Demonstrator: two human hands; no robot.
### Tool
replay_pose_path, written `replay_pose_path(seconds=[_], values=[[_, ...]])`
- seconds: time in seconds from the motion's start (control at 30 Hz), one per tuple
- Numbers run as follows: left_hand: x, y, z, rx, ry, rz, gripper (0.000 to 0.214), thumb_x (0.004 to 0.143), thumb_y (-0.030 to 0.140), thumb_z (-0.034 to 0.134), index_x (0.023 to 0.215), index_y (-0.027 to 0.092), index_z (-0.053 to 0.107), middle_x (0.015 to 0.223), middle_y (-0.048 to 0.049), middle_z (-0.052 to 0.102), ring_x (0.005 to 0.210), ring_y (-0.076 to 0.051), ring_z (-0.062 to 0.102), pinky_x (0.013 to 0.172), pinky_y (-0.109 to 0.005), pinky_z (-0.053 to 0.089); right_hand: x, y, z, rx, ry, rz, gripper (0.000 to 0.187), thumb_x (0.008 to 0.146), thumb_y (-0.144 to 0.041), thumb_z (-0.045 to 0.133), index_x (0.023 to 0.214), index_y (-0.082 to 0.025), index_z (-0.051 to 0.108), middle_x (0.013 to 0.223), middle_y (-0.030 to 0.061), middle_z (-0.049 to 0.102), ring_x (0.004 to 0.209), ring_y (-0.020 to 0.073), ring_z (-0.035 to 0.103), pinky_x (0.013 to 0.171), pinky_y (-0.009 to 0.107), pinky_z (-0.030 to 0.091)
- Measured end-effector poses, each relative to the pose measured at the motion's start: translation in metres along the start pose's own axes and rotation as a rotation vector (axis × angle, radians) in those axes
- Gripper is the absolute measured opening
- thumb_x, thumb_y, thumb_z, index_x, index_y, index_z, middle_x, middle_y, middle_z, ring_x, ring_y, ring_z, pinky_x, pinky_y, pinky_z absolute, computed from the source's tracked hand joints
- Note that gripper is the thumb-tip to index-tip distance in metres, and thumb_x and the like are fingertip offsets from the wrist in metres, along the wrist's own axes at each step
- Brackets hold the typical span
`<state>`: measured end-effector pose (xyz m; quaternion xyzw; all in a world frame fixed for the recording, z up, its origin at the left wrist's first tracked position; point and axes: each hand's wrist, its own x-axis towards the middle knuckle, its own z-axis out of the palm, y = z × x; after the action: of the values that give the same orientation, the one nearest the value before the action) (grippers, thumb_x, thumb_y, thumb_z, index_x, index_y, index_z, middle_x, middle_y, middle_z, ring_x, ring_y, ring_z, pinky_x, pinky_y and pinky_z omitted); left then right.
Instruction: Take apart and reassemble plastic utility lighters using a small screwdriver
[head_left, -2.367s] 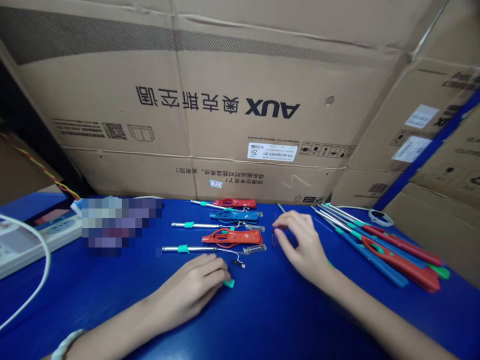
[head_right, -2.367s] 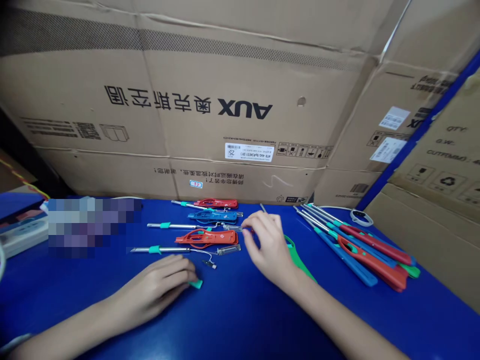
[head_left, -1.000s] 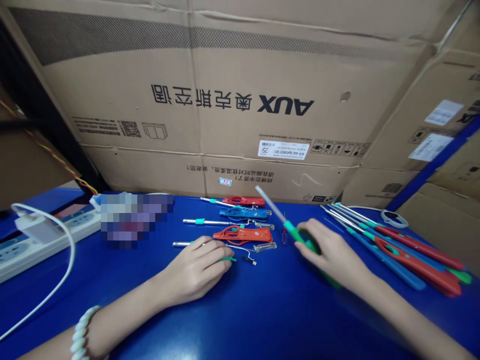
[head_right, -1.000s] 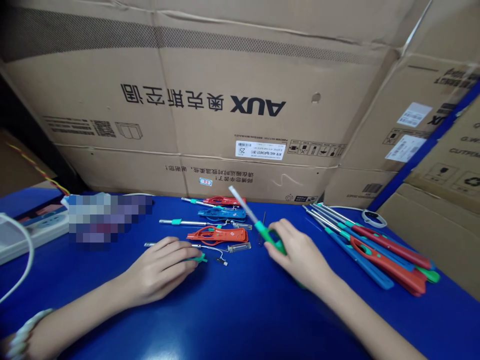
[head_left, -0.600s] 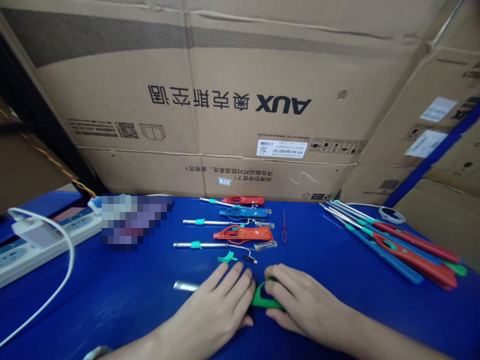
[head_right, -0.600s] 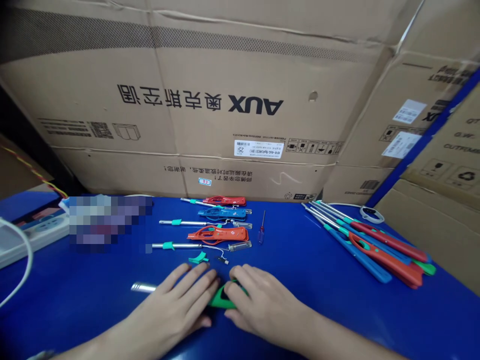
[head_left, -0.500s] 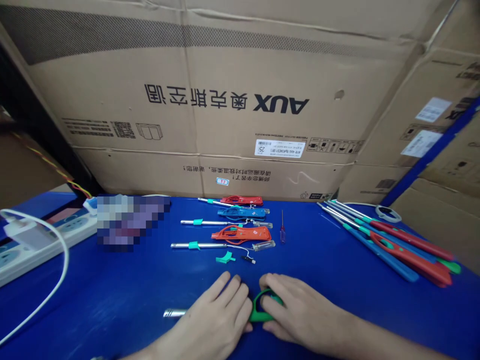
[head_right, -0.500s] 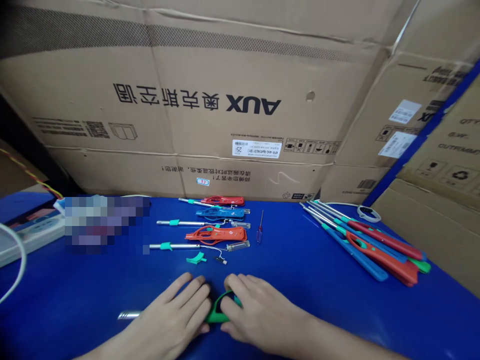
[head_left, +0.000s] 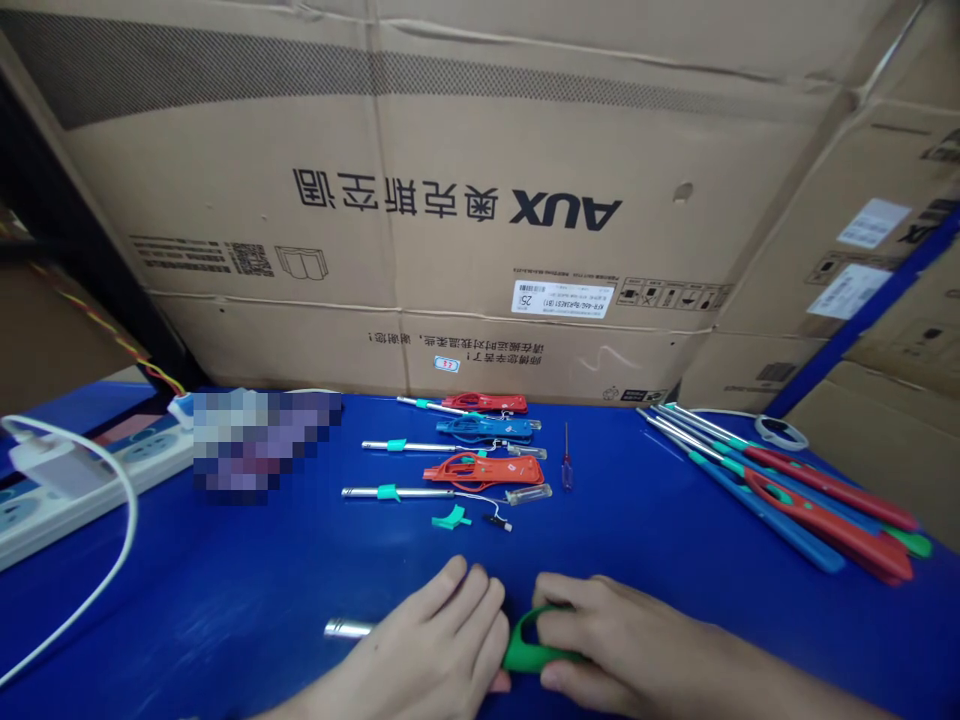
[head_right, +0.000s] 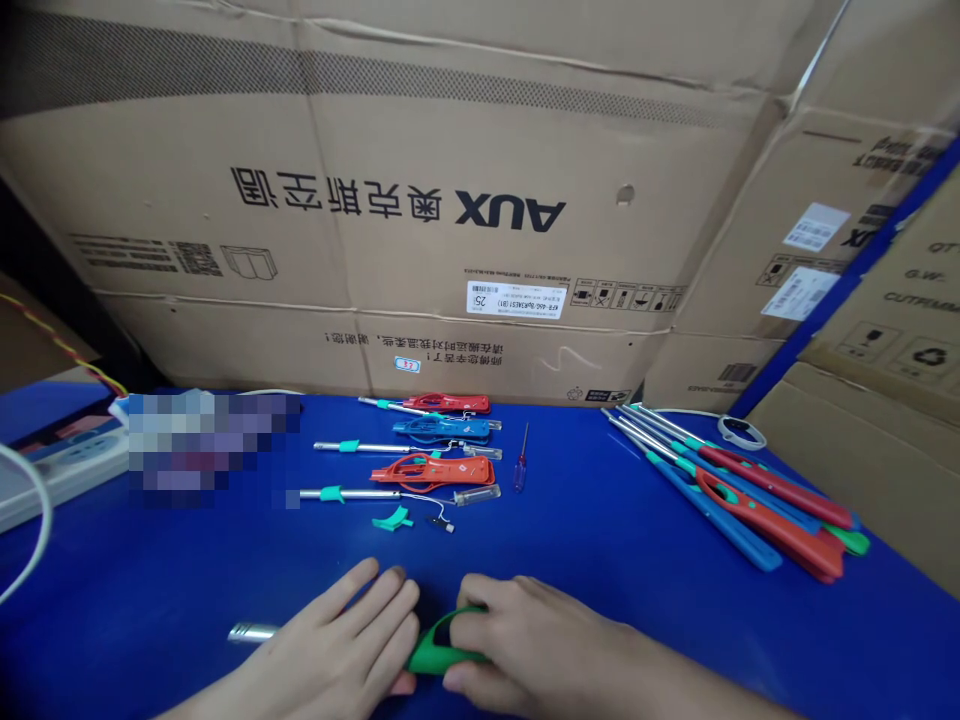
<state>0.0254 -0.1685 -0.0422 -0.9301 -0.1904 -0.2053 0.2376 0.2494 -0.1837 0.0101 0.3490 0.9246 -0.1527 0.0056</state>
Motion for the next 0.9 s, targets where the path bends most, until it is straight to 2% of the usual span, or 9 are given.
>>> replay_pose_path(seconds=[0.13,0.23,0.33,0.43,0.53,0.6,0.77,0.83,0.9], values=[[0.000,-0.004,0.002,-0.038,-0.008,-0.007,0.025,0.099,0.030,0.044,0.095,0.013,0.062,0.099,-0.0084,0.067,0.095,-0.024,0.056,0.100,-0.040,0.028,0.000,0.006,0.018,-0.210,0.119,-0.025,0.014,0.084,-0.028,0.068,0.084,-0.020,0.057,0.098,0.0045,0.064,0.066,0.0170,0.067,0.061,0.028,0.055],[-0.001,-0.006,0.005,-0.093,-0.060,-0.021,0.025,0.096,0.037,0.051,0.091,0.014,0.062,0.094,-0.0071,0.066,0.091,-0.024,0.056,0.098,-0.040,0.028,0.002,0.012,0.034,-0.398,0.320,-0.127,0.022,0.080,-0.034,0.071,0.087,-0.018,0.058,0.102,0.0109,0.065,0.079,0.0241,0.068,0.073,0.035,0.056],[-0.001,-0.007,0.007,-0.130,-0.086,-0.051,0.027,0.094,0.040,0.054,0.088,0.014,0.062,0.090,-0.0060,0.066,0.087,-0.024,0.056,0.096,-0.041,0.029,0.004,0.015,0.041,-0.476,0.378,-0.151,0.021,0.082,-0.034,0.069,0.088,-0.018,0.058,0.103,0.0121,0.065,0.078,0.0242,0.067,0.075,0.037,0.055],[0.000,-0.007,0.004,-0.119,-0.090,-0.050,0.028,0.094,0.040,0.054,0.088,0.014,0.062,0.089,-0.0057,0.065,0.086,-0.023,0.055,0.097,-0.041,0.028,0.002,0.013,0.033,-0.418,0.295,-0.122,0.020,0.083,-0.034,0.068,0.089,-0.018,0.058,0.102,0.0112,0.065,0.075,0.0234,0.067,0.069,0.035,0.055],[0.003,-0.005,-0.002,-0.102,-0.091,-0.031,0.028,0.096,0.039,0.052,0.090,0.014,0.063,0.089,-0.0043,0.066,0.087,-0.021,0.055,0.098,-0.039,0.028,-0.001,0.005,0.015,-0.217,0.053,-0.002,0.014,0.086,-0.032,0.064,0.088,-0.020,0.058,0.100,0.0058,0.062,0.066,0.0186,0.066,0.059,0.030,0.053],[0.004,-0.002,-0.006,-0.084,-0.078,-0.017,0.030,0.097,0.039,0.049,0.090,0.014,0.063,0.091,-0.0043,0.067,0.089,-0.021,0.055,0.099,-0.038,0.027,-0.004,0.000,0.002,-0.044,-0.071,0.063,0.009,0.090,-0.030,0.059,0.087,-0.021,0.058,0.100,0.0019,0.061,0.068,0.0155,0.065,0.063,0.027,0.051],[0.004,0.002,-0.006,-0.063,-0.040,0.000,0.041,0.103,0.033,0.030,0.090,0.013,0.064,0.093,-0.0057,0.067,0.091,-0.022,0.054,0.101,-0.040,0.025,-0.005,0.002,-0.012,0.290,-0.095,0.020,0.020,0.094,-0.027,0.053,0.076,-0.019,0.053,0.084,-0.0015,0.056,0.080,0.0129,0.059,0.071,0.021,0.045],[0.002,-0.005,-0.003,-0.059,-0.013,-0.012,0.047,0.104,0.028,0.021,0.090,0.013,0.064,0.094,-0.0066,0.066,0.092,-0.022,0.054,0.101,-0.040,0.023,-0.008,0.012,-0.016,0.394,-0.112,0.022,0.028,0.095,-0.028,0.051,0.070,-0.018,0.050,0.074,-0.0028,0.050,0.071,0.0110,0.055,0.066,0.020,0.044],[0.000,-0.016,0.000,-0.046,0.010,-0.068,0.051,0.104,0.024,0.017,0.085,0.014,0.063,0.090,-0.0073,0.065,0.089,-0.023,0.053,0.100,-0.041,0.023,-0.013,0.024,-0.021,0.557,-0.192,0.090,0.032,0.097,-0.032,0.045,0.069,-0.017,0.050,0.071,-0.0042,0.045,0.050,0.0062,0.045,0.048,0.017,0.038]])
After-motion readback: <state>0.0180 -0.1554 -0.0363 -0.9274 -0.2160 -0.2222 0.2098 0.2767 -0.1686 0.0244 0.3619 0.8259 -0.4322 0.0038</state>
